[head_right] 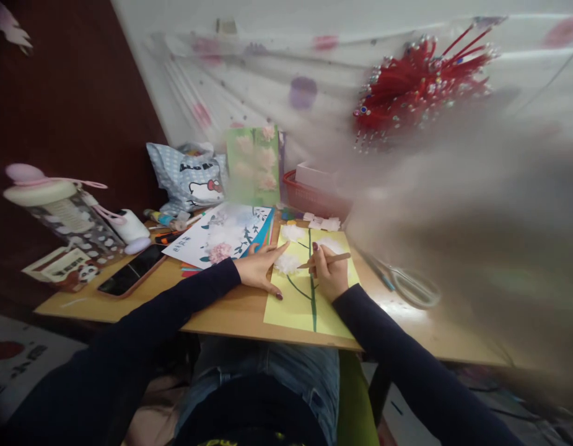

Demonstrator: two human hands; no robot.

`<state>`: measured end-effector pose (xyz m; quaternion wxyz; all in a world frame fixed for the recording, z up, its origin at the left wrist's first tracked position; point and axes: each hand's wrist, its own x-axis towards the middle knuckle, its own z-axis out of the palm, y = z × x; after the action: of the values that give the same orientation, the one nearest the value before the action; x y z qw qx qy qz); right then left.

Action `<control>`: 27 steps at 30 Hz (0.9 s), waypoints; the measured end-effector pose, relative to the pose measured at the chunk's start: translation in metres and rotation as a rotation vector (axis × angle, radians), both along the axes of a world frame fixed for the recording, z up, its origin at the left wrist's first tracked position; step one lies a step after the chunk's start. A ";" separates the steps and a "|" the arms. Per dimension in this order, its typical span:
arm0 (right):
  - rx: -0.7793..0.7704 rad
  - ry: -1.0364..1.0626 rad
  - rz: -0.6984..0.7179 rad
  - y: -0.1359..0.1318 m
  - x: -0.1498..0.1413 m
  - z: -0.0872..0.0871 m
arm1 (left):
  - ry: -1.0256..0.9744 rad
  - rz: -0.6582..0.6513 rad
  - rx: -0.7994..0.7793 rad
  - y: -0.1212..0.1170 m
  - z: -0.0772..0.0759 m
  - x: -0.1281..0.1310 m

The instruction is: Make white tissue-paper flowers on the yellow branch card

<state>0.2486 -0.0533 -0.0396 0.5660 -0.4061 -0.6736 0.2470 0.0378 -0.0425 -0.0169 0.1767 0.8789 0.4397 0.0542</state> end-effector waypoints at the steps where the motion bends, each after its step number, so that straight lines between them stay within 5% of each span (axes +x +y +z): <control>1: 0.006 0.011 -0.003 -0.001 0.000 0.001 | -0.032 0.009 0.027 0.004 0.005 -0.006; 8: 0.033 0.020 -0.017 -0.001 0.001 0.002 | -0.497 0.345 0.298 0.044 0.061 -0.123; 12: 0.044 0.012 -0.026 0.000 -0.001 0.004 | -0.443 0.520 0.151 0.039 0.055 -0.177; 19: 0.038 0.005 -0.041 0.000 0.000 0.004 | -0.390 0.577 0.033 0.039 0.022 -0.176; 27: 0.055 -0.015 -0.033 -0.001 0.002 0.005 | -0.405 0.604 -0.005 0.044 0.014 -0.178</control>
<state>0.2503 -0.0546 -0.0344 0.5758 -0.4033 -0.6776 0.2160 -0.1402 0.0018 -0.0029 0.2384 0.6805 0.6355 0.2760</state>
